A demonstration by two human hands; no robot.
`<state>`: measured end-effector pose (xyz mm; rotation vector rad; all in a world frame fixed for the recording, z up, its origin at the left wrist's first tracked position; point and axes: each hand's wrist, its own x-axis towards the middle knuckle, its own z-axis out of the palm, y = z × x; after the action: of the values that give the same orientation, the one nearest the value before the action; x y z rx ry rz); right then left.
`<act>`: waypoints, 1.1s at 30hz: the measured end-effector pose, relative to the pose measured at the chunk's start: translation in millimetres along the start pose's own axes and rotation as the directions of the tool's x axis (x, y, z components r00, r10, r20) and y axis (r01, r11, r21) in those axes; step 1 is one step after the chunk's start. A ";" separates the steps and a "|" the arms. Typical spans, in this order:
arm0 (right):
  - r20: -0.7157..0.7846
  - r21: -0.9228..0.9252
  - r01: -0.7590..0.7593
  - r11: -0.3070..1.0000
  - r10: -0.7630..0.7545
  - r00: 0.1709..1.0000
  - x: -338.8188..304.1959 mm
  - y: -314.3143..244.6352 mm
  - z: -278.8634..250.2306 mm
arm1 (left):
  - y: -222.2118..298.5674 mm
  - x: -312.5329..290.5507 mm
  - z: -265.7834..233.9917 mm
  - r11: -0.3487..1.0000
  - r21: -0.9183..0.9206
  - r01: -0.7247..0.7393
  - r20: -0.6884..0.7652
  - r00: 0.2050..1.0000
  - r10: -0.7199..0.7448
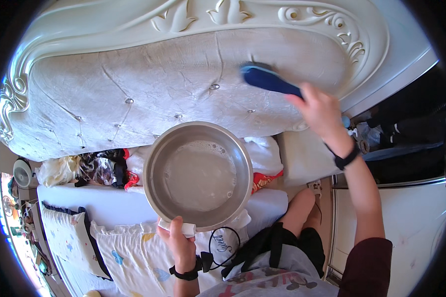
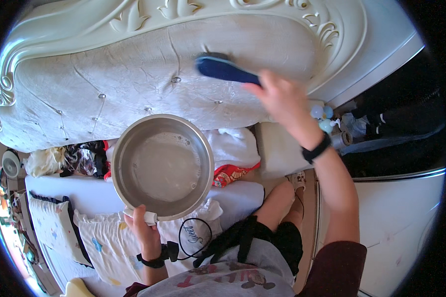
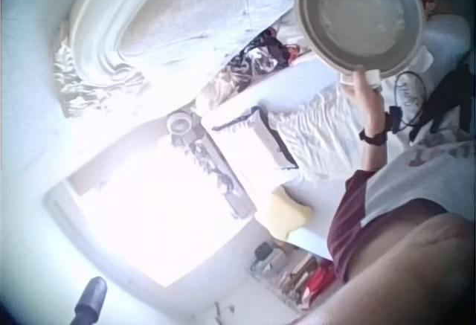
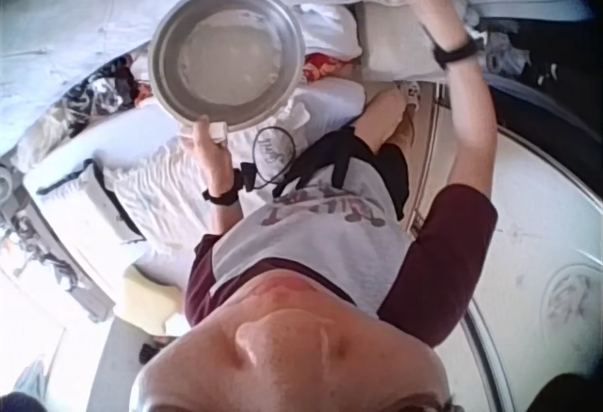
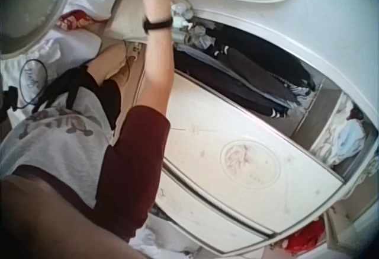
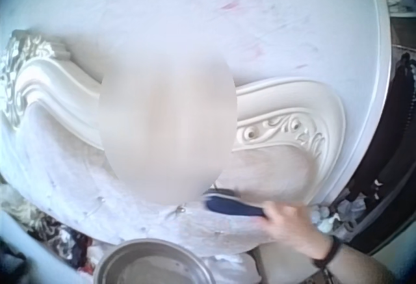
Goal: The person picks up clothing items from a bed and places them on the headboard, then retrieves a bowl of water and a brush to scrub the surface of the headboard.
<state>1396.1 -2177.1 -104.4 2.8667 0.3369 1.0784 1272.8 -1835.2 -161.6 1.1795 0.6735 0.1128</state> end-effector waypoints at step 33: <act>0.005 0.053 -0.015 0.998 0.015 1.000 20.8 -32.3 21.1 | -5.1 18.4 4.7 0.999 -0.025 0.020 0.026 0.999 -0.019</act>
<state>1419.3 -2140.5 -111.3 2.9222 0.3497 1.0811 1288.7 -1833.4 -172.9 1.1476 0.6591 0.0895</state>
